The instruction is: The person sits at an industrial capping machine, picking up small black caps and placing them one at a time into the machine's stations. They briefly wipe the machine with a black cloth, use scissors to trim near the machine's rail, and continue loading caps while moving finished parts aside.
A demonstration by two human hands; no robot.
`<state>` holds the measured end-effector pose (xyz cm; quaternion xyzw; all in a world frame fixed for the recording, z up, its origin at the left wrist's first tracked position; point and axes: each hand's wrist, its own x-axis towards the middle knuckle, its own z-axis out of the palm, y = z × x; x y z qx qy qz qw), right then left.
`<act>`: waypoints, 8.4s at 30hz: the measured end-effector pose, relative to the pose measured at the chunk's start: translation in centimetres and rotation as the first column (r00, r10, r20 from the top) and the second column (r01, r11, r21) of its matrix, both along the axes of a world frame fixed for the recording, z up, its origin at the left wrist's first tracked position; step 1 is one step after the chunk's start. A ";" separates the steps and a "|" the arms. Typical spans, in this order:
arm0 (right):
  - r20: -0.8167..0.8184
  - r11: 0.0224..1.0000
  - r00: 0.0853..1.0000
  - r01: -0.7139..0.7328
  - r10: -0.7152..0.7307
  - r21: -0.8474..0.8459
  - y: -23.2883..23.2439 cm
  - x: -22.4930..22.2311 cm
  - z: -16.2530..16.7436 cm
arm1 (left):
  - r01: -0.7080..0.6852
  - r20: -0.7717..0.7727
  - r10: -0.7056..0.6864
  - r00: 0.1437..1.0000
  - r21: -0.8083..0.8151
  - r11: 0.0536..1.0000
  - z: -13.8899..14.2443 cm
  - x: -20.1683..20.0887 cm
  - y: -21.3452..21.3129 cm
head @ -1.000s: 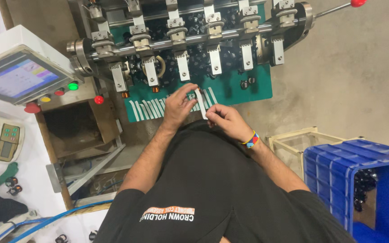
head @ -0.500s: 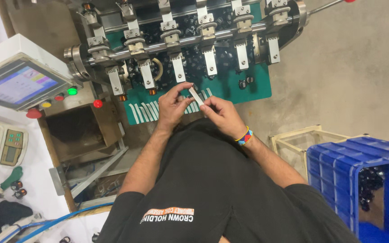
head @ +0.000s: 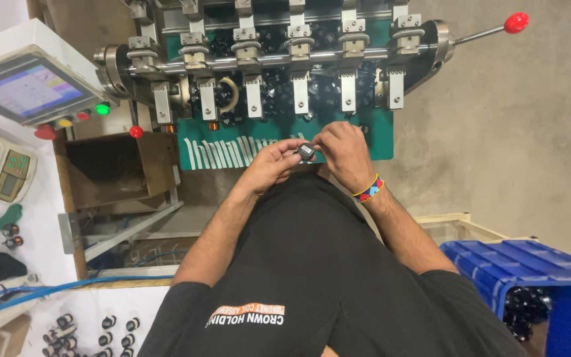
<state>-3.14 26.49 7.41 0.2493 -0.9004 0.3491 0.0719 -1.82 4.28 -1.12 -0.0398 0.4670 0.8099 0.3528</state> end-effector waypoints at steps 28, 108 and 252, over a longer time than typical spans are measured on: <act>0.554 0.974 0.830 -0.171 0.062 0.148 -0.1 -0.2 -11.6 | -0.390 -0.640 -0.457 0.618 -0.754 0.528 -1.8 -0.7 -4.3; 0.662 0.897 0.658 -0.048 0.359 -0.439 1.0 -2.9 -9.5 | -0.008 -0.010 0.006 1.000 -0.153 0.988 1.2 0.0 -2.6; 0.646 0.774 -0.436 0.446 0.626 -0.450 -22.5 -2.0 -11.0 | -0.204 -0.650 -0.067 0.757 -0.333 0.921 0.6 1.1 -23.8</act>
